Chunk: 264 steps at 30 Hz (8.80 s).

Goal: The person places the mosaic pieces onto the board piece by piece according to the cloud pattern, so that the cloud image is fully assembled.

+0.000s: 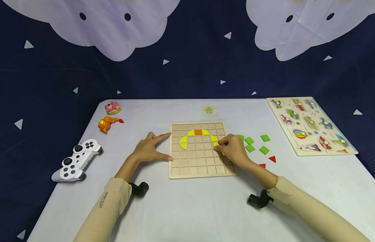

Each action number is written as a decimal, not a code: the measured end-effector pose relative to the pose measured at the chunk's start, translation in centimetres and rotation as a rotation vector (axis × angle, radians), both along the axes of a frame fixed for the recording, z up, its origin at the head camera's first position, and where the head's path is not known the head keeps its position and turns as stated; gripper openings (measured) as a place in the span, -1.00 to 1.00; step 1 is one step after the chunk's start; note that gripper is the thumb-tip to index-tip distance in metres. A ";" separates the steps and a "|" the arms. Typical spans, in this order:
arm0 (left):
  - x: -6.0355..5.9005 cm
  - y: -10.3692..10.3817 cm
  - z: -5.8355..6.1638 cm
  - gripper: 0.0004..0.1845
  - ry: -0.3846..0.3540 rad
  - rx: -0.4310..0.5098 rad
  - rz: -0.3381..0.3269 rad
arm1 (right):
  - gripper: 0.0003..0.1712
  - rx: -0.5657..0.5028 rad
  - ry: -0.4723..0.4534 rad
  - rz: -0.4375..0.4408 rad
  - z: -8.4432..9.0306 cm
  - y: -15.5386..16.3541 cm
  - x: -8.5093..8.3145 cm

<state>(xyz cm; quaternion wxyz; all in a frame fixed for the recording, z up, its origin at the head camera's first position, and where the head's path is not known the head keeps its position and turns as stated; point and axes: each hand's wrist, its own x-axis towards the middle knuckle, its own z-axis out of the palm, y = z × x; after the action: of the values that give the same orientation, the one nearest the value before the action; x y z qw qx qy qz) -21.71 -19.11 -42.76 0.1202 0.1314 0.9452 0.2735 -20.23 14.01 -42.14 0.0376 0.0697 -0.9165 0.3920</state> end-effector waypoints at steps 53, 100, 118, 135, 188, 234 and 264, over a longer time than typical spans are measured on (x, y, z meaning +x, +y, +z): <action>-0.1 0.2 -0.1 0.15 -0.006 -0.024 0.024 | -0.62 0.284 0.032 0.032 0.8 8.7 -2.7; -0.3 0.2 0.3 0.15 -0.033 -0.034 0.014 | -0.72 0.198 0.159 0.415 1.8 0.7 -4.3; -0.5 0.4 0.8 0.17 -0.058 -0.067 -0.006 | -0.71 0.259 0.196 0.551 1.7 -4.5 -5.6; 0.0 1.1 1.8 0.08 -0.038 -0.048 -0.120 | -0.71 0.316 0.207 0.583 1.3 -5.3 -5.4; 0.4 0.7 1.1 0.12 -0.068 -0.045 -0.062 | -0.68 0.478 0.020 0.334 2.9 12.7 -3.5; 0.1 0.8 0.7 0.09 -0.052 -0.029 -0.048 | -0.69 0.399 0.086 0.432 2.7 5.9 -4.2; 0.3 0.7 0.5 0.08 -0.056 -0.010 -0.031 | -0.73 0.430 0.165 0.565 2.4 -0.7 -5.2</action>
<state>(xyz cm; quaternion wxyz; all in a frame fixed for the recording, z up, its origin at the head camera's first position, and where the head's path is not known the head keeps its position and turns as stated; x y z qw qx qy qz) -21.44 -18.42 -42.22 0.1513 0.1377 0.9408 0.2702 -25.46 13.35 -39.75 -0.0138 0.3577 -0.9165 0.1785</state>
